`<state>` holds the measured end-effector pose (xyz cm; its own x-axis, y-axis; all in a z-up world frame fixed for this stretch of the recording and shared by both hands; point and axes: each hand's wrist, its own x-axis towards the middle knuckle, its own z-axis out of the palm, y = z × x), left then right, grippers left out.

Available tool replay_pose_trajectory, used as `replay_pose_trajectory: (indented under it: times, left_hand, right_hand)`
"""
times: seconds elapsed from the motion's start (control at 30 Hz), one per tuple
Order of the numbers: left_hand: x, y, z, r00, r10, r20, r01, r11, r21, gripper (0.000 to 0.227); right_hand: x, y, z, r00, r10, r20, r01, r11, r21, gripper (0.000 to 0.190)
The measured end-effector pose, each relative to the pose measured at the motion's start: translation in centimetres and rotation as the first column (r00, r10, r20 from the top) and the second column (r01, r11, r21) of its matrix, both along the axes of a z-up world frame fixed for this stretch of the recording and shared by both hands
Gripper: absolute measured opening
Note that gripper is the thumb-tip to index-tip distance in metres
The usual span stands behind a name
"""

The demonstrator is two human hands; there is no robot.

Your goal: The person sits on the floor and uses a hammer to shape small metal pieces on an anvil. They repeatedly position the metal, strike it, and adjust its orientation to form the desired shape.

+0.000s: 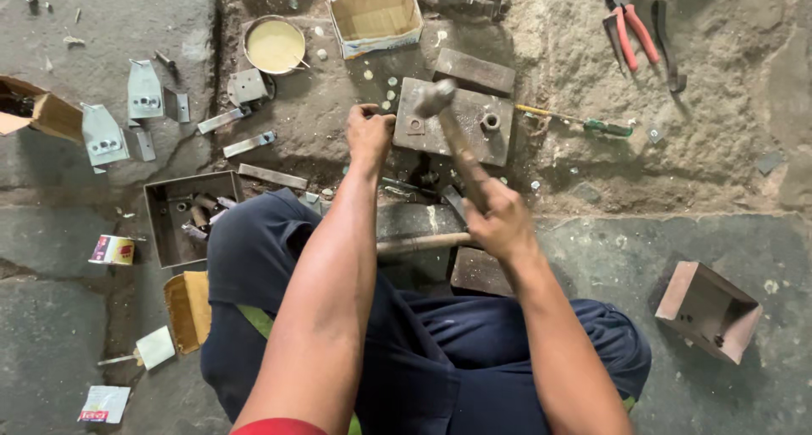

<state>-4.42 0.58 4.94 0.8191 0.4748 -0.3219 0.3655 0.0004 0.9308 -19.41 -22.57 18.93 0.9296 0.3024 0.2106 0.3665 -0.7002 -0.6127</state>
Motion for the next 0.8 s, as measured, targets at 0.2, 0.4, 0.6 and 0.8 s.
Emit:
replay_pose_trajectory:
  times: [0.2, 0.4, 0.6, 0.8]
  left_hand:
    - [1.3, 0.2, -1.1, 0.998, 0.022, -0.052, -0.028, 0.993, -0.115, 0.045]
    - [1.6, -0.1, -2.7, 1.0, 0.024, 0.006, -0.023, 0.996, -0.085, 0.051]
    - [-1.8, -1.9, 1.6, 0.973, -0.212, -0.087, 0.228, 0.853, 0.47, 0.051]
    - [-0.1, -1.0, 1.2, 0.995, 0.047, -0.091, -0.02, 0.96, 0.28, 0.033]
  right_hand:
    - [1.2, 0.6, -2.1, 1.0, -0.027, -0.015, 0.026, 0.996, -0.088, 0.061]
    - [2.0, 1.0, -1.6, 0.937, -0.156, -0.312, 0.15, 0.988, -0.043, 0.073]
    - [0.2, -2.5, 0.3, 0.923, -0.337, -0.183, 0.37, 0.909, 0.192, 0.081]
    - [0.9, -8.9, 0.3, 0.705, -0.706, -0.058, 0.708, 0.697, 0.114, 0.071]
